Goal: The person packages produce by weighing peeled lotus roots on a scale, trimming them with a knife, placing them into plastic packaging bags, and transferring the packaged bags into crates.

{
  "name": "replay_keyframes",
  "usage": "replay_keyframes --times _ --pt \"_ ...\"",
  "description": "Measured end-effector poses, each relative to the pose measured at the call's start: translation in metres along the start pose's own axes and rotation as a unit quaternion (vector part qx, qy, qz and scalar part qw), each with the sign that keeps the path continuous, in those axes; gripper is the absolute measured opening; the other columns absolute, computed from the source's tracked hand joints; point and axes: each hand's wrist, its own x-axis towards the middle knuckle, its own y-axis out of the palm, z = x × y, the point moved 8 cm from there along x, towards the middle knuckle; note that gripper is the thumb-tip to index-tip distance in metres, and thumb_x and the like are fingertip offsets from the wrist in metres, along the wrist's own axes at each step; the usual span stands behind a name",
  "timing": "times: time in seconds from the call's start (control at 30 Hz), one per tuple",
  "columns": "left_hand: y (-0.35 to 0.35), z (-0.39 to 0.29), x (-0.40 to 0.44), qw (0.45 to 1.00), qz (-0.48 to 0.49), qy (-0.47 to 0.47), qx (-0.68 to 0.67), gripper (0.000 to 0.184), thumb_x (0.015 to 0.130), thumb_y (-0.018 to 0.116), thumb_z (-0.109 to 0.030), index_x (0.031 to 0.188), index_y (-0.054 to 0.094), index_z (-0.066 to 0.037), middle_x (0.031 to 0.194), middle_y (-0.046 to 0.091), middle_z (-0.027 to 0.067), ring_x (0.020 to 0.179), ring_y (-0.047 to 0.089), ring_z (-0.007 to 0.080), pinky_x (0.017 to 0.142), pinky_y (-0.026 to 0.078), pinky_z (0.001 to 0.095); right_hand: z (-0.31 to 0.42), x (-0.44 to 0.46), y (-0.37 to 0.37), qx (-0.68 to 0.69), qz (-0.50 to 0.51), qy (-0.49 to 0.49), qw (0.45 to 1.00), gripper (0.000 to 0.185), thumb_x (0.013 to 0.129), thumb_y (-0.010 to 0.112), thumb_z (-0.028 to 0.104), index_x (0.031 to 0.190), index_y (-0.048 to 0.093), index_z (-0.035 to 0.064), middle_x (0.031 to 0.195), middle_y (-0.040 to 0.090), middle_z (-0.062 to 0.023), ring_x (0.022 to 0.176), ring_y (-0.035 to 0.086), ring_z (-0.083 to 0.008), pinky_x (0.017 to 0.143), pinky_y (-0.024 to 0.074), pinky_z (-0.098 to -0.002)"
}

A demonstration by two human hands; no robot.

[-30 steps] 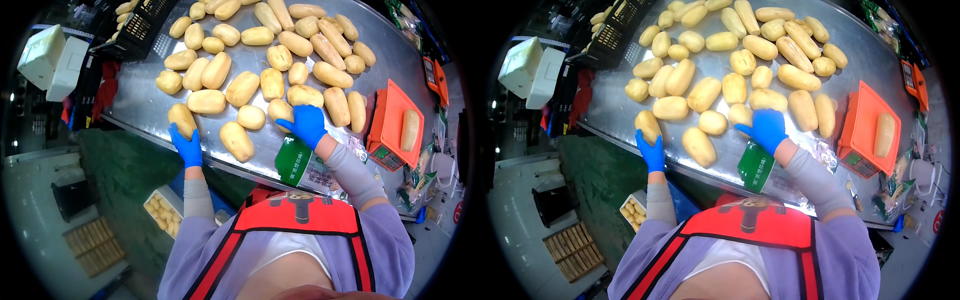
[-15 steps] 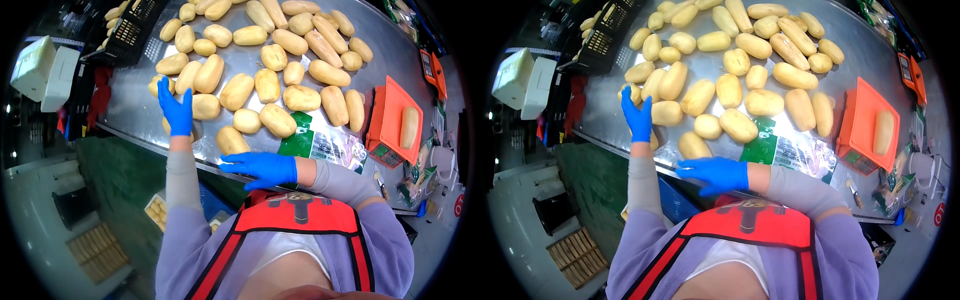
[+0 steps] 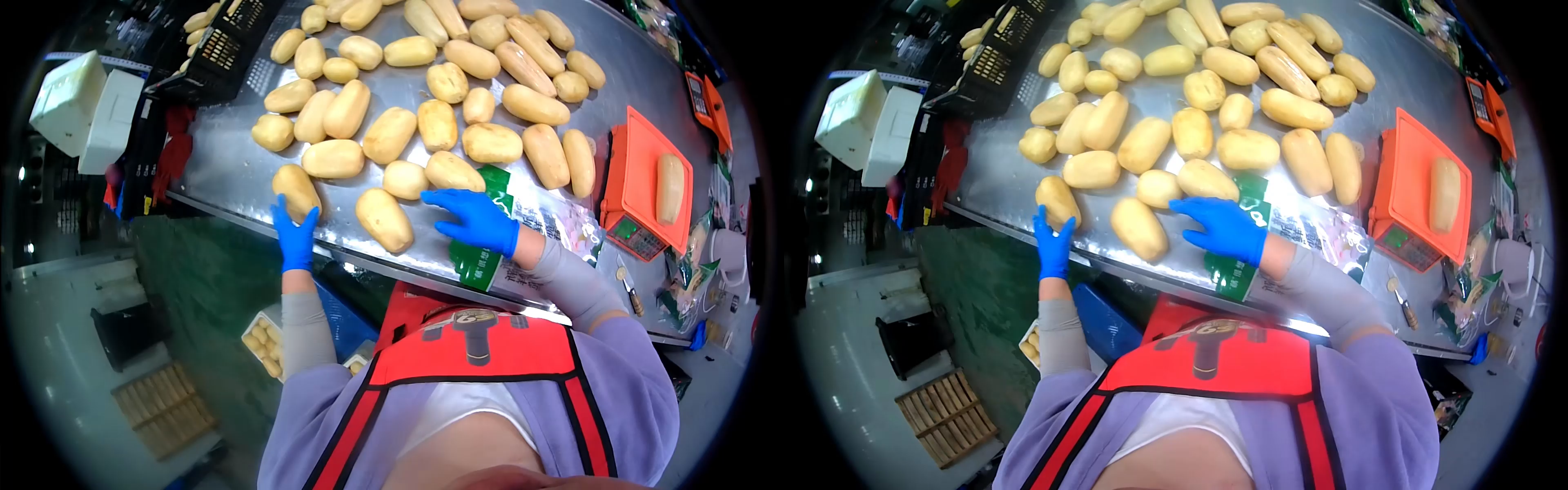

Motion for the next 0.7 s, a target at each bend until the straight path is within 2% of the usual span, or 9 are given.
replay_keyframes --times 0.13,0.23,0.27,0.3,0.4,0.47,0.57,0.63,0.7 --pt "0.009 -0.017 -0.009 1.000 0.010 -0.004 0.012 0.079 0.070 0.074 -0.022 0.134 0.032 -0.003 0.138 0.023 0.0250 0.125 0.032 0.0352 0.099 0.033 0.0409 -0.018 0.027 -0.013 0.110 -0.006 0.114 0.987 0.041 0.080 0.062 0.021 0.120 0.055 0.0104 0.095 0.062 -0.0102 0.081 0.059 -0.0168 0.072 0.0472 -0.0282" --pt "0.027 0.013 -0.013 0.983 0.102 -0.030 -0.150 0.072 0.073 0.071 -0.012 0.134 0.034 -0.005 0.135 0.027 0.0196 0.108 0.046 0.0276 0.088 0.043 0.0344 -0.050 0.077 -0.028 0.085 -0.069 0.113 0.988 0.042 0.081 0.062 0.022 0.119 0.054 0.0081 0.093 0.061 -0.0093 0.079 0.058 -0.0169 0.071 0.0470 -0.0276" --pt "0.016 -0.010 -0.017 0.978 0.100 -0.024 -0.182 0.068 0.074 0.069 -0.009 0.134 0.037 -0.007 0.133 0.029 0.0173 0.101 0.047 0.0227 0.085 0.043 0.0321 -0.057 0.100 -0.032 0.073 -0.102 0.124 0.984 0.043 0.080 0.062 0.022 0.120 0.054 0.0081 0.096 0.061 -0.0097 0.081 0.057 -0.0175 0.073 0.0468 -0.0282" --pt "0.013 -0.007 -0.014 0.983 0.126 -0.010 -0.136 0.065 0.074 0.068 -0.008 0.133 0.039 -0.009 0.132 0.033 0.0141 0.101 0.048 0.0218 0.085 0.043 0.0313 -0.065 0.127 -0.036 0.059 -0.131 0.134 0.981 0.043 0.080 0.062 0.023 0.120 0.053 0.0081 0.100 0.061 -0.0100 0.083 0.057 -0.0181 0.075 0.0467 -0.0288" --pt "-0.016 0.008 0.004 0.971 0.171 -0.023 -0.165 0.063 0.076 0.066 -0.006 0.133 0.039 -0.010 0.128 0.039 0.0111 0.100 0.049 0.0205 0.084 0.044 0.0311 -0.105 0.206 -0.032 -0.155 -0.149 0.116 0.970 0.062 0.078 0.064 0.020 0.133 0.038 0.0111 0.123 0.050 -0.0148 0.107 0.051 -0.0277 0.089 0.0427 -0.0363" --pt "-0.032 0.026 0.028 0.954 0.206 -0.026 -0.216 0.057 0.079 0.063 -0.006 0.132 0.042 -0.012 0.109 0.049 0.0074 0.090 0.049 0.0119 0.077 0.044 0.0254 -0.133 0.258 -0.028 -0.277 -0.156 0.105 0.942 0.072 0.075 0.066 0.022 0.137 0.029 0.0132 0.128 0.044 -0.0186 0.115 0.045 -0.0351 0.095 0.0384 -0.0405" --pt "-0.062 0.065 0.064 0.951 0.219 -0.065 -0.206 0.054 0.079 0.061 -0.006 0.131 0.044 -0.012 0.107 0.052 0.0057 0.091 0.048 0.0110 0.078 0.043 0.0253 -0.152 0.303 -0.023 -0.342 -0.141 0.145 0.917 0.083 0.072 0.068 0.025 0.139 0.022 0.0161 0.130 0.040 -0.0221 0.119 0.040 -0.0380 0.098 0.0362 -0.0419" --pt "-0.078 0.082 0.089 0.952 0.211 -0.075 -0.209 0.050 0.081 0.060 -0.005 0.129 0.045 -0.009 0.112 0.053 0.0058 0.092 0.048 0.0114 0.081 0.042 0.0259 -0.166 0.320 -0.023 -0.410 -0.082 0.225 0.880 0.085 0.069 0.069 0.028 0.139 0.022 0.0167 0.129 0.041 -0.0235 0.119 0.040 -0.0378 0.097 0.0365 -0.0417" --pt "-0.086 0.100 0.109 0.952 0.201 -0.101 -0.209 0.051 0.080 0.059 -0.003 0.129 0.043 -0.003 0.123 0.050 0.0080 0.098 0.049 0.0144 0.086 0.041 0.0272 -0.177 0.325 -0.022 -0.421 -0.073 0.220 0.877 0.088 0.067 0.070 0.031 0.140 0.022 0.0167 0.128 0.041 -0.0230 0.117 0.042 -0.0370 0.096 0.0373 -0.0418"
